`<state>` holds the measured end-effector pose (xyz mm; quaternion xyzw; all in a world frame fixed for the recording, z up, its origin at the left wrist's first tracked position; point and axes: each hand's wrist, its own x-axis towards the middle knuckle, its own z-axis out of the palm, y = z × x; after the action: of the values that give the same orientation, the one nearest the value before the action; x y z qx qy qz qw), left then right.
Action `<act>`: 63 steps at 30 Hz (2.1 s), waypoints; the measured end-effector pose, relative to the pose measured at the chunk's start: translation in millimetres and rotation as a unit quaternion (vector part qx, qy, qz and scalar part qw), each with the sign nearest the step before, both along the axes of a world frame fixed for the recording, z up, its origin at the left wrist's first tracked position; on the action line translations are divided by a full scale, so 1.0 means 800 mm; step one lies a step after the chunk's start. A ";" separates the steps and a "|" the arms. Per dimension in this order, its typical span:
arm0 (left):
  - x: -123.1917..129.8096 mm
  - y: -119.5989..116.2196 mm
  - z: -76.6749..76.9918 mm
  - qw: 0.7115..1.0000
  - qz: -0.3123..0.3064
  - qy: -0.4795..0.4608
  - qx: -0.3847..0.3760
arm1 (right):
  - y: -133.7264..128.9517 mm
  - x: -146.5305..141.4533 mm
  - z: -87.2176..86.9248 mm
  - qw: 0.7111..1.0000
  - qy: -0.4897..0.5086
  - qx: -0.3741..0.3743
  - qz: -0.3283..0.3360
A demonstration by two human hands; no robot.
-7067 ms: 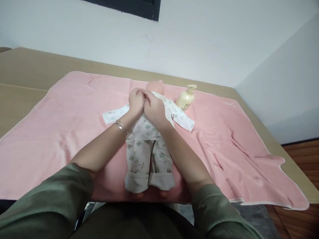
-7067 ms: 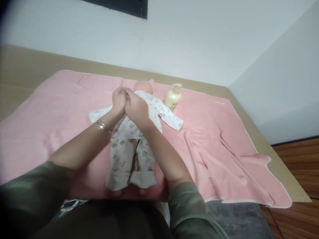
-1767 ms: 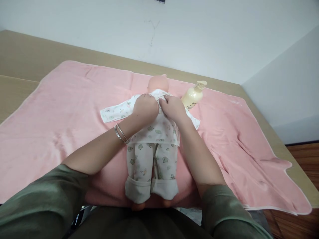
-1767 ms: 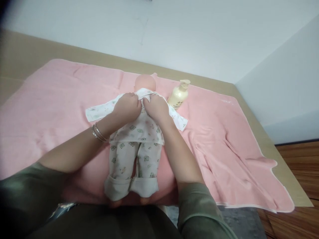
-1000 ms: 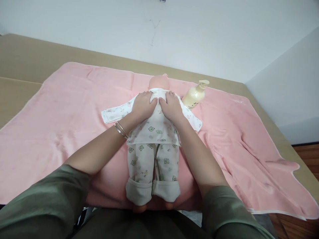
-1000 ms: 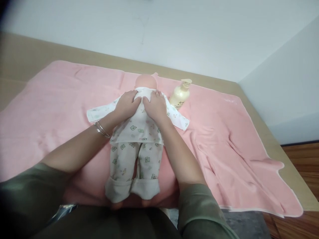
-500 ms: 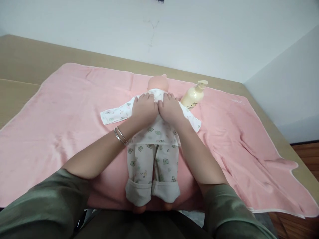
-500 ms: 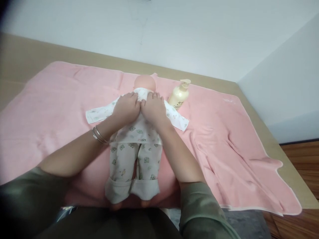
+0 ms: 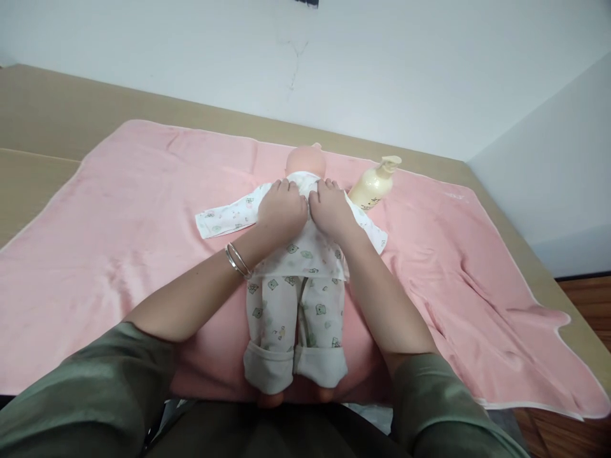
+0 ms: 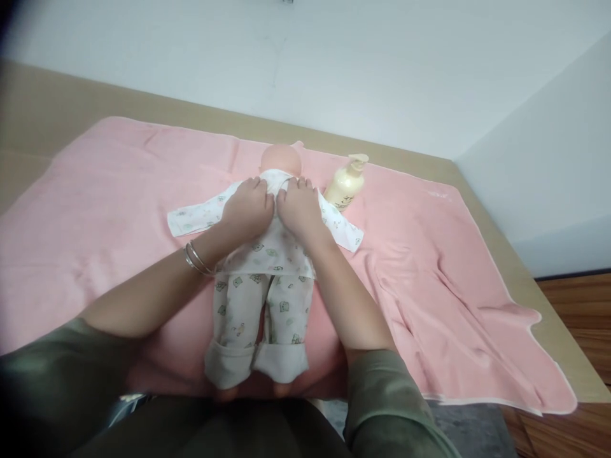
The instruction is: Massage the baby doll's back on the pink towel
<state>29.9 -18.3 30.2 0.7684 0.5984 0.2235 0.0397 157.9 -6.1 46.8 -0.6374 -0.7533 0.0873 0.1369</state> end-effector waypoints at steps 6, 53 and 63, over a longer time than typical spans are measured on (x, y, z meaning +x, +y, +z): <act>-0.017 0.026 -0.003 0.999 0.021 -0.022 -0.043 | -0.027 -0.022 0.013 0.998 -0.052 0.016 0.039; -0.018 0.031 -0.013 1.000 -0.009 -0.009 -0.016 | 0.012 -0.003 -0.031 0.994 0.075 0.086 -0.001; -0.019 0.029 -0.004 0.998 -0.006 -0.022 -0.050 | 0.010 -0.004 -0.026 0.993 0.061 0.097 0.003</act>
<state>14.3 5.2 26.7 0.7639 0.6032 0.2098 0.0927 154.5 1.8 26.2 -0.6126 -0.7500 0.0529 0.2438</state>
